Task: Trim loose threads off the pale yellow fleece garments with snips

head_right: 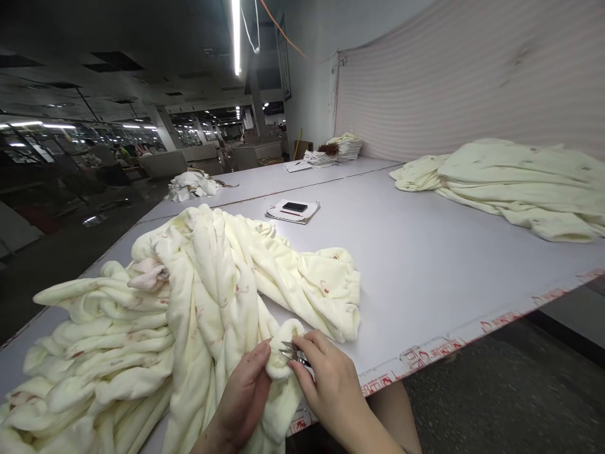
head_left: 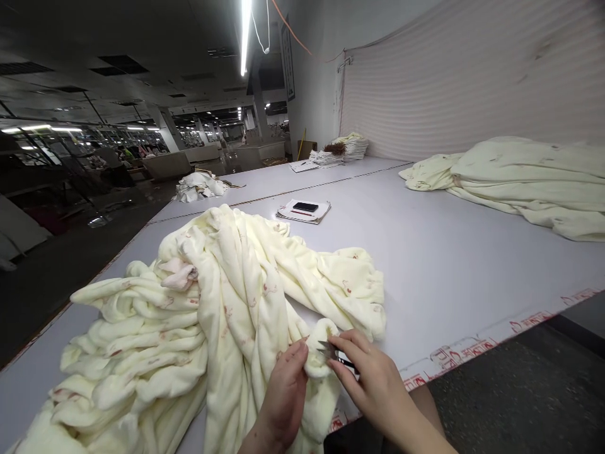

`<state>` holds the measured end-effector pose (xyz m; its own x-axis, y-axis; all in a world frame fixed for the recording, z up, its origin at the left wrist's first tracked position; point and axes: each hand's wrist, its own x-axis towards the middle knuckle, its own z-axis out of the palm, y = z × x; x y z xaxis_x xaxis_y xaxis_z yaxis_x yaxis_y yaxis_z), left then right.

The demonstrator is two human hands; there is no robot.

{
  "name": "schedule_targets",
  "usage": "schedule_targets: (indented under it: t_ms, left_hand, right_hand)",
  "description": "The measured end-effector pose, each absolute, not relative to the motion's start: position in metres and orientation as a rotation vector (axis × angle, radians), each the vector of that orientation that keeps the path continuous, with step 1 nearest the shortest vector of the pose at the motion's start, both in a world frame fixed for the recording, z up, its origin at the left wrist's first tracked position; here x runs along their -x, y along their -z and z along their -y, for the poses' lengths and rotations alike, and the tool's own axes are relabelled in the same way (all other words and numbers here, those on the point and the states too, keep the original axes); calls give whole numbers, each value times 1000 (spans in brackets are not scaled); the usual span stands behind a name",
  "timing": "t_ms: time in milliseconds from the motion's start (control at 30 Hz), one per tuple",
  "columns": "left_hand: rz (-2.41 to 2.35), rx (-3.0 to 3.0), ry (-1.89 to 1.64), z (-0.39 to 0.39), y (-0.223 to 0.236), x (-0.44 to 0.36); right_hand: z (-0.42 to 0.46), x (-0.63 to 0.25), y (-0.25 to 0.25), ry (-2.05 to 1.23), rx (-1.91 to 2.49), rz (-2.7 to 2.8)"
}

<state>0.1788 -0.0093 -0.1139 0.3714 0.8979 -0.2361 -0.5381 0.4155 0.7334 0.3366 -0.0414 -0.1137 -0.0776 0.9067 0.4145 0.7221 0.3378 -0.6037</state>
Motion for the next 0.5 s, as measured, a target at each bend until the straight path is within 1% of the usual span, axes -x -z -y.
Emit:
schedule_targets:
  t_ms: [100,300,500]
  left_hand:
    - [-707,-656,-968,10,111,-177]
    - [-780,-750,-973,12,106,-176]
    - [-736,-755,-972,10,98,-180]
  right_hand:
    - [40,-337,115,-250,1477,1814]
    - [41,-347,114,-377,1476,1776]
    - [51,-347,113,-227,1490,1962]
